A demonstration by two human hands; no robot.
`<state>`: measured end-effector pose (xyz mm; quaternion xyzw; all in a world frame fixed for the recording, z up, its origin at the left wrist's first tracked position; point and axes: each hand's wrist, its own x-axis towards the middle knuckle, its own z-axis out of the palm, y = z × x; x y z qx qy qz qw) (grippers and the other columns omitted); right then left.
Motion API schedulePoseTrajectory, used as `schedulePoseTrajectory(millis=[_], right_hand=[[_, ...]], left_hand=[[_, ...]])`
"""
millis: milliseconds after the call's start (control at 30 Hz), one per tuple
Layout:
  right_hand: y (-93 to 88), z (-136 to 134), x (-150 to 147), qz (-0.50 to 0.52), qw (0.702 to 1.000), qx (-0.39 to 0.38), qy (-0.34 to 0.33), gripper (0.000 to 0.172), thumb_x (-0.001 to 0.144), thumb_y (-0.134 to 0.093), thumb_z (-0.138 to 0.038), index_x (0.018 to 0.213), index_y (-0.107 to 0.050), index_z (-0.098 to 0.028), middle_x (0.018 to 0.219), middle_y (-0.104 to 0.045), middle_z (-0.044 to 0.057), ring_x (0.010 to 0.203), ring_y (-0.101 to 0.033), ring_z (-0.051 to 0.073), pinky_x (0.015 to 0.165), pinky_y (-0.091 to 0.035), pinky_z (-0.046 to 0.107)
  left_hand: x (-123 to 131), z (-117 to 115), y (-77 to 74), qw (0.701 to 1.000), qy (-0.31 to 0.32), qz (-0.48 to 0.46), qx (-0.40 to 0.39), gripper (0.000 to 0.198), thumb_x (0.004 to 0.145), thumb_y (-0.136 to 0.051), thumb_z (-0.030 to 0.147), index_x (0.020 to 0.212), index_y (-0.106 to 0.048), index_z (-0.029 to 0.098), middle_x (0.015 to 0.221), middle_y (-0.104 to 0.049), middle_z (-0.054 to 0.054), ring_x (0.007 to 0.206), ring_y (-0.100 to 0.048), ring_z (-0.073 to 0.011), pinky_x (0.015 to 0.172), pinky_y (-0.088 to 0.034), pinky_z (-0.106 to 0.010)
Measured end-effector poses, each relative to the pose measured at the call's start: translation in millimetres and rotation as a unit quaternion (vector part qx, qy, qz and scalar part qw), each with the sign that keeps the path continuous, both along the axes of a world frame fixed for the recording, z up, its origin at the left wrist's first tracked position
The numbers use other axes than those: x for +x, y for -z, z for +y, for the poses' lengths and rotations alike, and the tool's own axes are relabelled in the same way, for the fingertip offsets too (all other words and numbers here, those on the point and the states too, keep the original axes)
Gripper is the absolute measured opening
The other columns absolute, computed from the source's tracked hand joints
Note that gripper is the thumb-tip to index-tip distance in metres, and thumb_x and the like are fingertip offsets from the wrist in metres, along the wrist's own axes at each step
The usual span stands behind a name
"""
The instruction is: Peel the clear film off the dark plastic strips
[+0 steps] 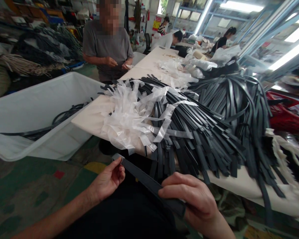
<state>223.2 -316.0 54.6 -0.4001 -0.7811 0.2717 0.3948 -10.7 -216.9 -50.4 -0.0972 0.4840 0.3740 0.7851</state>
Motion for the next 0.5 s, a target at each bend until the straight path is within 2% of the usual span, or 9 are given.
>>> schedulePoseTrajectory(millis=[167, 333, 500], right_hand=[[-0.4, -5.6, -7.4, -0.069, 0.991, 0.083, 0.084, 0.021, 0.099, -0.044, -0.014, 0.104, -0.062, -0.021, 0.104, -0.066, 0.006, 0.086, -0.066, 0.012, 0.073, -0.051, 0.022], [9.8, 3.5, -19.3, -0.075, 0.993, 0.085, 0.044, 0.025, 0.097, -0.036, -0.009, 0.105, -0.057, -0.020, 0.103, -0.071, 0.004, 0.092, -0.068, 0.011, 0.079, -0.051, 0.021], [4.0, 9.7, -22.4, -0.096, 0.995, 0.027, 0.022, 0.028, 0.093, -0.039, -0.006, 0.107, -0.056, -0.022, 0.102, -0.071, 0.003, 0.091, -0.068, 0.013, 0.080, -0.050, 0.023]], left_hand=[[-2.8, -2.5, -3.5, 0.999, 0.032, -0.030, -0.030, 0.029, 0.096, -0.051, 0.015, 0.069, -0.062, 0.010, 0.055, -0.057, -0.002, 0.044, -0.058, -0.0099, 0.041, -0.051, -0.020], [-5.5, -3.6, -4.7, 0.998, 0.042, -0.029, -0.035, 0.028, 0.096, -0.052, 0.017, 0.070, -0.062, 0.011, 0.056, -0.058, -0.001, 0.043, -0.058, -0.0099, 0.041, -0.051, -0.020], [-9.0, -5.8, -6.9, 0.996, 0.082, -0.027, -0.037, 0.028, 0.096, -0.053, 0.016, 0.069, -0.062, 0.013, 0.054, -0.057, 0.000, 0.044, -0.058, -0.0100, 0.043, -0.052, -0.021]])
